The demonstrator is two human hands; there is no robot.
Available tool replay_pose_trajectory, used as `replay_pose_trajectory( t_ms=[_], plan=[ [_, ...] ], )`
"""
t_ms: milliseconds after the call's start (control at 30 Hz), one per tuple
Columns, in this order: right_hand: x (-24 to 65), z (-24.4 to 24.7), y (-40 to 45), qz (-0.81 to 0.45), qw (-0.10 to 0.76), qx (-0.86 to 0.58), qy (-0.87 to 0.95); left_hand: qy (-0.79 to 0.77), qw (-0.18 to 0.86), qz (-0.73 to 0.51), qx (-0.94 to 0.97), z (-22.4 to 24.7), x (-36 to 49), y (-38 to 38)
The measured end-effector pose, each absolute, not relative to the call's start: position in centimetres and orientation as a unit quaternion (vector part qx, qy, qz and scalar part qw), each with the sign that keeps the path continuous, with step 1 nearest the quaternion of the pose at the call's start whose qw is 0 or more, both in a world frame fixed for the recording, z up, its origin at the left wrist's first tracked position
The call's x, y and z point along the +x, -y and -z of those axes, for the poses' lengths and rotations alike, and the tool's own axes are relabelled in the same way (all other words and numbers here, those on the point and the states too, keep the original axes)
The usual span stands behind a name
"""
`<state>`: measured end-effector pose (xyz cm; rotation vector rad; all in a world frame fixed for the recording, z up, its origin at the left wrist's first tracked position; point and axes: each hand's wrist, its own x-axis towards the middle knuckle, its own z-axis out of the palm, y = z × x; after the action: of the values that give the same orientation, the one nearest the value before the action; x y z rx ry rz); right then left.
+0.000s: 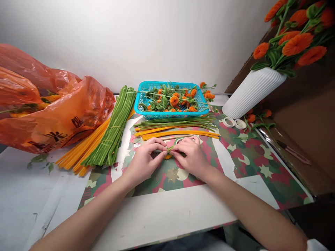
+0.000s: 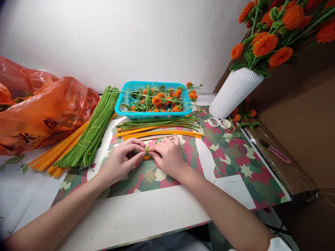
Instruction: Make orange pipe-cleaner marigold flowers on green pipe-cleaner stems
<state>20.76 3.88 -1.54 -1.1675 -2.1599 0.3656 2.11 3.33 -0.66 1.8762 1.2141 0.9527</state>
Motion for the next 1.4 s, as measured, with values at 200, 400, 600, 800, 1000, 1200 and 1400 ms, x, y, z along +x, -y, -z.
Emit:
replay_pose_trajectory(
  t_ms=[200, 400, 600, 800, 1000, 1200, 1400],
  plan=[
    [21.3, 1.1, -4.1, -0.157, 0.301, -0.418, 0.843, -0.404, 0.418, -0.311, 0.752, 0.0, 1.5, -3.9],
    [21.7, 1.2, -4.4, -0.159, 0.302, -0.391, 0.855, -0.407, 0.408, -0.283, 0.766, -0.3, 1.1, -4.1],
    [21.6, 0.8, -4.1, -0.190, 0.313, -0.389, 0.846, -0.427, 0.395, -0.311, 0.752, 0.1, 0.8, -3.6],
    [21.9, 0.7, -4.2, -0.188, 0.294, -0.366, 0.863, -0.409, 0.389, -0.318, 0.761, 0.2, 0.3, -3.9],
    [22.3, 0.5, -4.4, -0.173, 0.283, -0.331, 0.883, -0.383, 0.370, -0.276, 0.800, -0.5, 0.2, -4.1],
    [21.9, 0.7, -4.5, -0.192, 0.265, -0.363, 0.872, -0.396, 0.363, -0.273, 0.798, -0.2, 0.8, -4.1],
    [21.6, 0.8, -4.6, -0.197, 0.262, -0.378, 0.866, -0.457, 0.334, -0.289, 0.772, -0.1, 1.8, -3.9]
  ],
)
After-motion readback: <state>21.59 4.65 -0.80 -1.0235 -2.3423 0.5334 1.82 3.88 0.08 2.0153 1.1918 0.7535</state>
